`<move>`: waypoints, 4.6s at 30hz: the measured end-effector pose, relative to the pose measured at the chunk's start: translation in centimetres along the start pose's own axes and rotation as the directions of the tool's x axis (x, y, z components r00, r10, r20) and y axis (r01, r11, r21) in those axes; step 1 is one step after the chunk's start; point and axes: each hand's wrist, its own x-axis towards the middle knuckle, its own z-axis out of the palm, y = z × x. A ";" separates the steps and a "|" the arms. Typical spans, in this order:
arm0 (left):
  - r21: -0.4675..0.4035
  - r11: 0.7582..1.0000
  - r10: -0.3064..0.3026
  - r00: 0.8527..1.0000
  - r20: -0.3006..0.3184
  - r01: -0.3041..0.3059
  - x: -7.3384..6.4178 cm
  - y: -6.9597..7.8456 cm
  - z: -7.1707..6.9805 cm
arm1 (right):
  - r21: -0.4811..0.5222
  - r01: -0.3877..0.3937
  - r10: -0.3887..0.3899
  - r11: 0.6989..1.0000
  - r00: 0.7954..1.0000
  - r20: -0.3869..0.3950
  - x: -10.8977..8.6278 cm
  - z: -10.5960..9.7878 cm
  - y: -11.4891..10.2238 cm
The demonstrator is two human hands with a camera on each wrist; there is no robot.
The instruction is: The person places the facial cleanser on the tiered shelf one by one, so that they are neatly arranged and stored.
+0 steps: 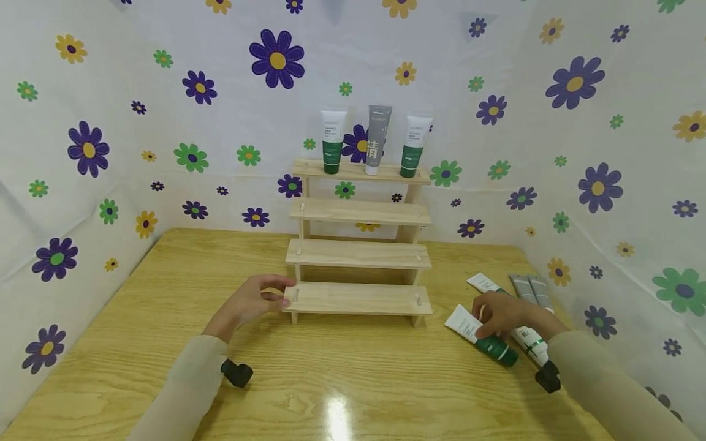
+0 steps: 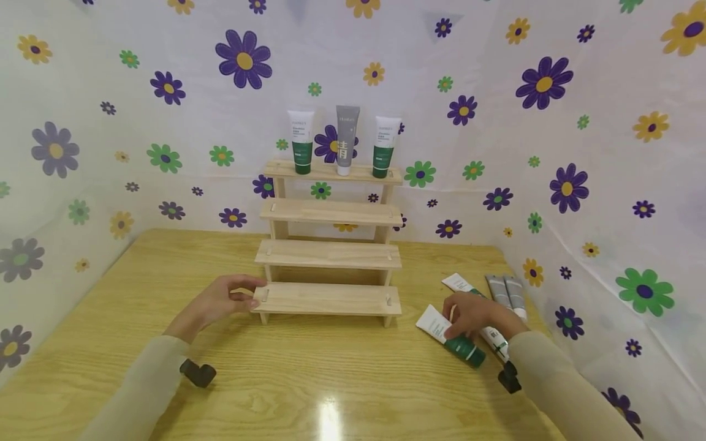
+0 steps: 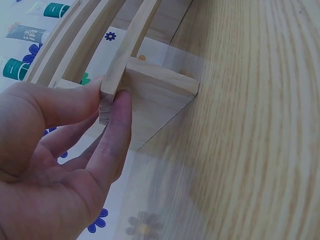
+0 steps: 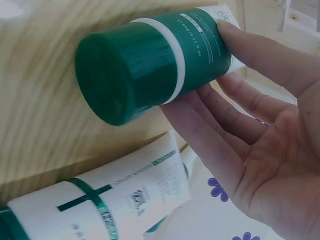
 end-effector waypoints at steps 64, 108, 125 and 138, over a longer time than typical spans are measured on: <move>-0.014 1.000 -0.010 1.000 -0.003 0.010 -0.1 0.5 0.0 | -0.027 0.171 -0.160 0.985 0.839 -0.520 3.9 -8.0 -13.8; -0.006 1.000 -0.013 1.000 0.004 0.013 0.1 0.3 0.1 | 0.075 0.324 -0.159 0.943 0.638 -0.753 10.6 -5.7 -20.5; 0.010 1.000 -0.018 1.000 -0.004 0.018 0.1 0.4 0.1 | 0.102 0.378 -0.161 0.920 0.603 -0.781 14.2 -4.5 -23.1; 0.000 1.000 -0.015 1.000 0.003 0.015 0.1 0.5 -0.2 | 0.176 0.394 -0.093 0.902 0.574 -0.813 16.1 -4.5 -24.2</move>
